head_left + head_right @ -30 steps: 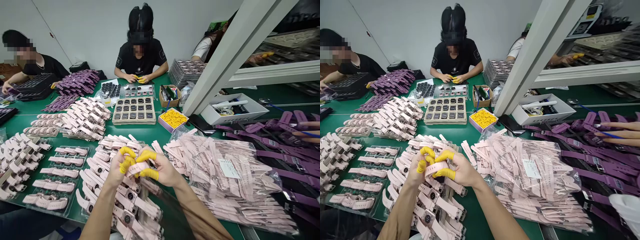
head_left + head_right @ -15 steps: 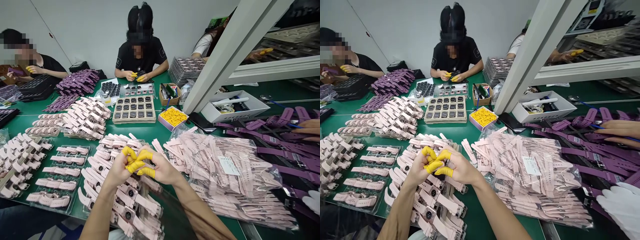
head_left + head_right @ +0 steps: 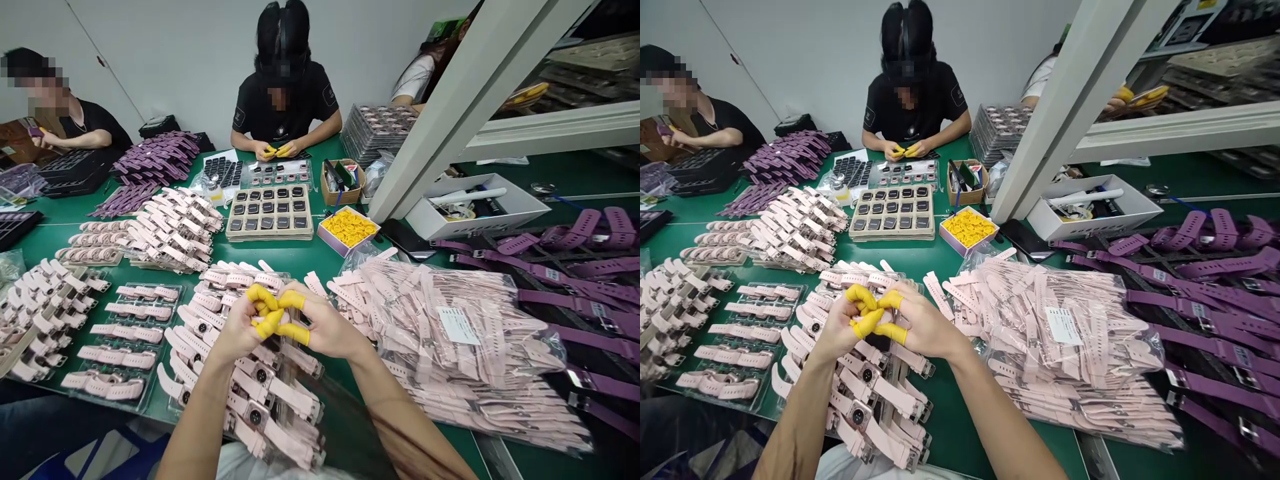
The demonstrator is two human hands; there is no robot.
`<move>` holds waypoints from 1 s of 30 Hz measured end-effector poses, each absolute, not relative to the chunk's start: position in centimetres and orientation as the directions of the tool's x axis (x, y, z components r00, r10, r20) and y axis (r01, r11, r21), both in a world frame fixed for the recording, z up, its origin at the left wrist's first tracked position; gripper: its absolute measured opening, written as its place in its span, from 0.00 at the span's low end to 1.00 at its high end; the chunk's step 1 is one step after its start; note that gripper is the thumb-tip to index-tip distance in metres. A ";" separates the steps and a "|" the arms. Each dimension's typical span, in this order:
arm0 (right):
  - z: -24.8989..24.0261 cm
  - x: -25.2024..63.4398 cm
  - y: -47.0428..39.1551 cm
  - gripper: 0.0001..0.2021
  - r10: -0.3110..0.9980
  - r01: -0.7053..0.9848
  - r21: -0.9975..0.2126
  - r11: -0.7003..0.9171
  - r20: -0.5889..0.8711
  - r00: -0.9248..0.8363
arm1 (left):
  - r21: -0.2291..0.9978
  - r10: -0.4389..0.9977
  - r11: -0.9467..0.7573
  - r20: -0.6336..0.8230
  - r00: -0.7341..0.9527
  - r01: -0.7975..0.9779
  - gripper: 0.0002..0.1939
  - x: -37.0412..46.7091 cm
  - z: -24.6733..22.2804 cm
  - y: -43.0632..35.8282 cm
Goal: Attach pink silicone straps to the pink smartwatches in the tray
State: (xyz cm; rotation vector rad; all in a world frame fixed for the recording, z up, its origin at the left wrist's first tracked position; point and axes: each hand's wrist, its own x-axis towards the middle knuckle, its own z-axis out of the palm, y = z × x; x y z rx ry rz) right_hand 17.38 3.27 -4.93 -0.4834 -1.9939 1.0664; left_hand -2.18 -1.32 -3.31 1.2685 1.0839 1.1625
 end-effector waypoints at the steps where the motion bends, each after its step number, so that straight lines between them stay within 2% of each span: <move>1: -4.8 17.4 3.2 0.11 0.640 -0.023 -0.815 0.579 0.472 -0.606 | 0.998 0.993 -0.043 0.047 0.112 -0.039 0.15 -2.3 -3.2 -1.3; 5: -3.8 17.7 2.6 0.11 0.614 0.018 -0.766 0.642 0.500 -0.611 | 0.998 0.966 -0.064 0.069 0.249 -0.027 0.13 -2.9 -1.9 -1.7; 8: -3.1 17.9 2.0 0.08 0.622 0.128 -0.753 0.645 0.421 -0.660 | 0.974 0.943 -0.123 0.055 0.330 0.189 0.11 -3.3 0.0 -2.5; 10: -2.9 17.8 1.6 0.05 0.638 0.211 -0.756 0.619 0.328 -0.696 | 0.921 0.951 -0.152 0.038 0.307 0.358 0.16 -3.8 1.2 -3.1; 12: -3.0 17.4 1.4 0.04 0.651 0.316 -0.744 0.589 0.205 -0.730 | 0.833 0.975 -0.161 0.050 0.218 0.529 0.17 -5.0 2.0 -4.0; 15: -3.5 16.5 1.2 0.07 0.642 0.466 -0.672 0.576 0.018 -0.767 | 0.645 0.991 -0.114 0.023 0.129 0.756 0.12 -8.1 1.7 -5.3; 18: -4.0 15.7 1.1 0.08 0.625 0.521 -0.608 0.599 -0.052 -0.779 | 0.441 0.988 -0.087 -0.074 0.132 0.893 0.17 -11.3 0.1 -6.3; 21: -4.1 15.4 1.0 0.10 0.617 0.528 -0.592 0.609 -0.065 -0.784 | 0.255 0.980 -0.100 -0.143 0.139 0.962 0.23 -12.9 -1.5 -6.4; 23: -4.0 15.5 0.9 0.10 0.599 0.523 -0.589 0.616 -0.080 -0.796 | 0.161 0.969 -0.135 -0.186 0.164 0.978 0.24 -13.0 -2.1 -6.1; 26: -3.8 15.8 0.9 0.11 0.590 0.528 -0.590 0.611 -0.106 -0.800 | 0.048 0.959 -0.184 -0.212 0.190 0.982 0.21 -12.5 -2.0 -5.4; 30: -4.2 15.7 1.0 0.12 0.616 0.564 -0.582 0.586 -0.131 -0.777 | -0.044 0.952 -0.233 -0.212 0.219 0.972 0.12 -12.2 -1.2 -4.7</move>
